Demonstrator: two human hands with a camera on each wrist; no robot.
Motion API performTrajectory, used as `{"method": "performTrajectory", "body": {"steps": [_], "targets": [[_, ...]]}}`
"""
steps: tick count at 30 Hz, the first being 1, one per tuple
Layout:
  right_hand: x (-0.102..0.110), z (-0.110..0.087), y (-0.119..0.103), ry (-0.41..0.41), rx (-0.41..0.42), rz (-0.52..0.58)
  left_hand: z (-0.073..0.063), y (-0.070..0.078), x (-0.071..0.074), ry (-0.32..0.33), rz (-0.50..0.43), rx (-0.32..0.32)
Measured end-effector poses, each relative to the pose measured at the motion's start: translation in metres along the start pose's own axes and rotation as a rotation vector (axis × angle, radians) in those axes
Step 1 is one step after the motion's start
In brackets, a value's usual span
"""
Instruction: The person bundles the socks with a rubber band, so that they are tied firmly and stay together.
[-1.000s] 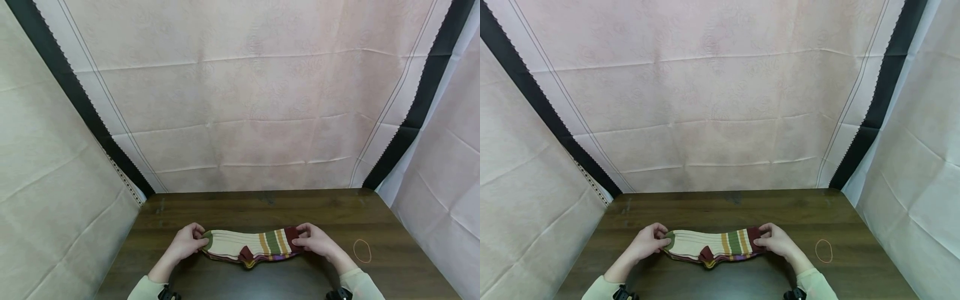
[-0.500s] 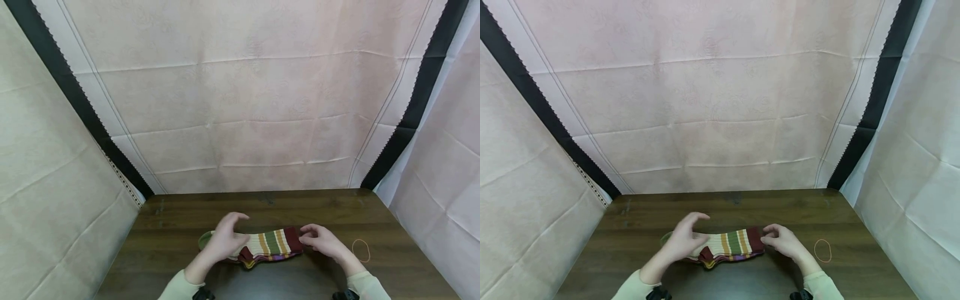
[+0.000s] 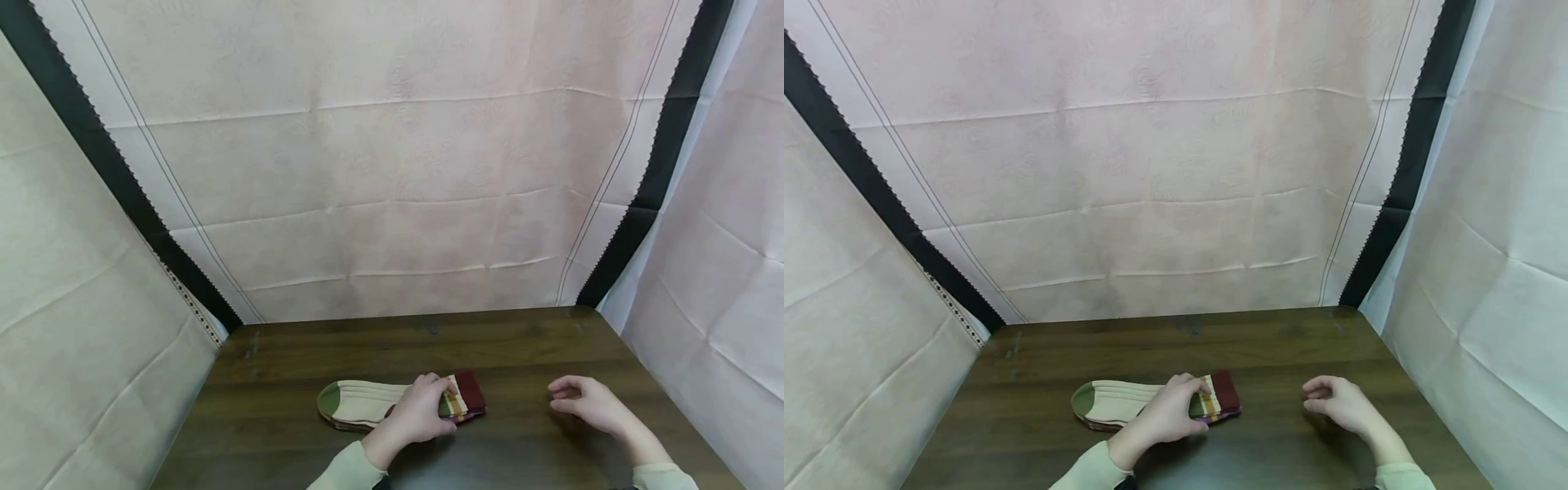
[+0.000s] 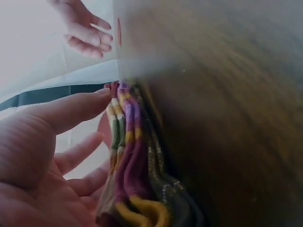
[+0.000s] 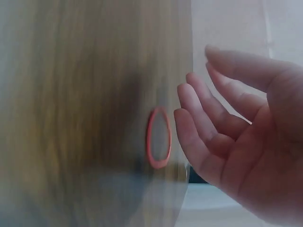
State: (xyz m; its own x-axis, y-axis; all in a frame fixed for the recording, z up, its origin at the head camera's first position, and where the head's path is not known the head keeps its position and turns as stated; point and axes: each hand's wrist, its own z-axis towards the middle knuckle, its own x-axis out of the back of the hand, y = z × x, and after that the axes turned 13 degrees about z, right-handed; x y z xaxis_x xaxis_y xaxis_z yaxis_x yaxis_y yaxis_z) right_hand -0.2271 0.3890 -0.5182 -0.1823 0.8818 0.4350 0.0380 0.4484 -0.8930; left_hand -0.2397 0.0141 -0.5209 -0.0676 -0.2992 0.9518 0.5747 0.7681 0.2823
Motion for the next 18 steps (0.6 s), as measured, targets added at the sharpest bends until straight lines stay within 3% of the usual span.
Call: {"method": "performTrajectory", "body": {"steps": [3, 10, 18], "targets": [[0.010, -0.007, 0.009, 0.018, -0.038, -0.039, 0.003, 0.000, -0.006, 0.012, 0.058, 0.010], [0.017, -0.013, 0.023, 0.078, -0.063, -0.249, 0.009, 0.000, -0.013, 0.022, 0.161, -0.009], [0.012, -0.009, 0.027, 0.100, -0.092, -0.293, 0.013, -0.004, -0.014, 0.005, 0.200, -0.041]]}}
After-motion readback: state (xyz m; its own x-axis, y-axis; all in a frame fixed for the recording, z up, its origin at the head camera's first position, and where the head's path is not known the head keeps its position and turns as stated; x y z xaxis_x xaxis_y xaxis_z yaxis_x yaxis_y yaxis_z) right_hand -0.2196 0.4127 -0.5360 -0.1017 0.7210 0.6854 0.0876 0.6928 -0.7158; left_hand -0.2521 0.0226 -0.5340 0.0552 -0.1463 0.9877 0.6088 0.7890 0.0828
